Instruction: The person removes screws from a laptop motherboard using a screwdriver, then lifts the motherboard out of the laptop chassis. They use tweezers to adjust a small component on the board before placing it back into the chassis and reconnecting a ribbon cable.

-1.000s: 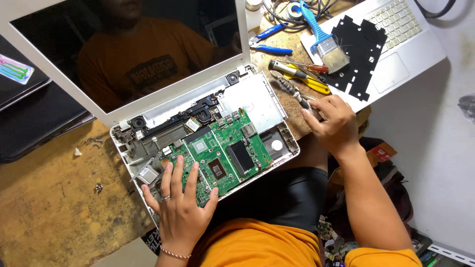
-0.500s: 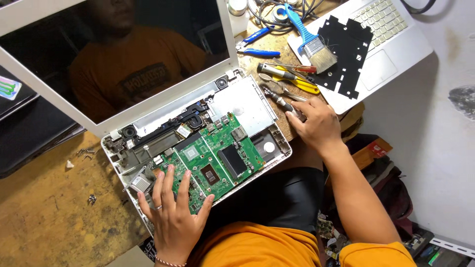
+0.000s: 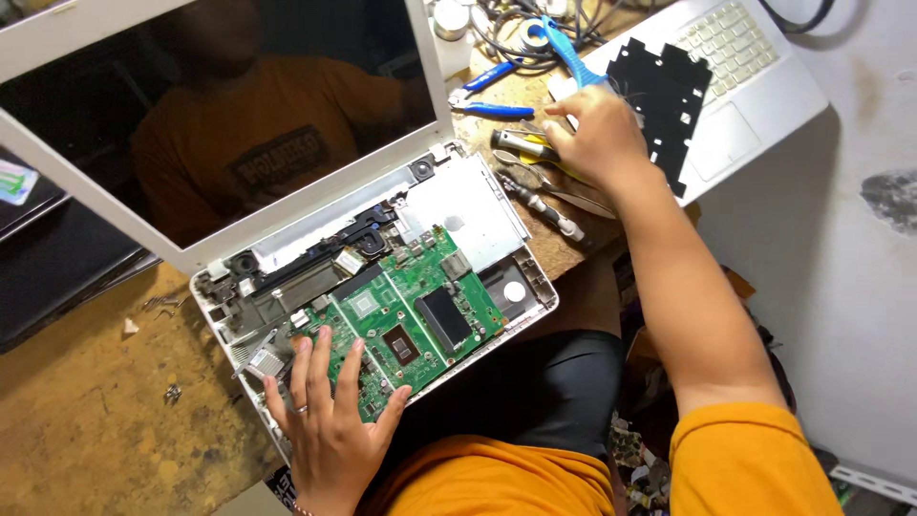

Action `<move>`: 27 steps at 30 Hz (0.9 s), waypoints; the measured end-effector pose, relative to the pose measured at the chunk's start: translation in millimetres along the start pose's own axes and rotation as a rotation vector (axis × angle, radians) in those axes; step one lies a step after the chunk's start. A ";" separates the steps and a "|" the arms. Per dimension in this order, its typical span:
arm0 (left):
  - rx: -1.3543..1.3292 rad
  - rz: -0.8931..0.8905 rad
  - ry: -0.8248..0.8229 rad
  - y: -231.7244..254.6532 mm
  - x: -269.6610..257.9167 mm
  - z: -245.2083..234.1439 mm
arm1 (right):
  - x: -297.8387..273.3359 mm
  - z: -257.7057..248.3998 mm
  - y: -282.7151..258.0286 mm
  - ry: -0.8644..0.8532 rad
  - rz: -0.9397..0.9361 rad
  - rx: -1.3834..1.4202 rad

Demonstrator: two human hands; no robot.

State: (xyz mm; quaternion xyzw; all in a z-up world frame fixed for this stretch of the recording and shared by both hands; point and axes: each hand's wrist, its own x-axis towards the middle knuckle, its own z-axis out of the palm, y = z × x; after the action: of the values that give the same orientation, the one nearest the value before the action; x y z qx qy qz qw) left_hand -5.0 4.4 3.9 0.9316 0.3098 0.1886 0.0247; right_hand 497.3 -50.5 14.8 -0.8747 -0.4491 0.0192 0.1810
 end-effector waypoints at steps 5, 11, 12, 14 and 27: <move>-0.015 -0.031 -0.020 -2.7 0.2 7.4 | 37.5 -16.7 -32.9 -0.366 0.205 -0.131; -0.079 -0.040 -0.001 -2.9 0.2 -3.9 | 50.9 1.5 4.0 -0.306 0.082 -0.106; -0.096 -0.034 0.000 -2.1 0.7 -5.6 | 52.0 3.8 16.4 -0.178 0.010 -0.034; -0.101 -0.035 0.008 -3.3 0.3 -4.6 | 47.3 -3.3 24.5 -0.055 -0.072 0.006; -0.167 -0.035 0.030 -5.8 -2.6 -3.4 | 26.6 -27.9 19.5 0.545 -0.410 0.491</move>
State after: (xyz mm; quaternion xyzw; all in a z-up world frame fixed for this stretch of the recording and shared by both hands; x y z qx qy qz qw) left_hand -11.5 7.3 5.3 0.9177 0.3097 0.2273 0.1008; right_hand 533.9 -48.2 37.8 -0.6713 -0.5319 -0.1428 0.4961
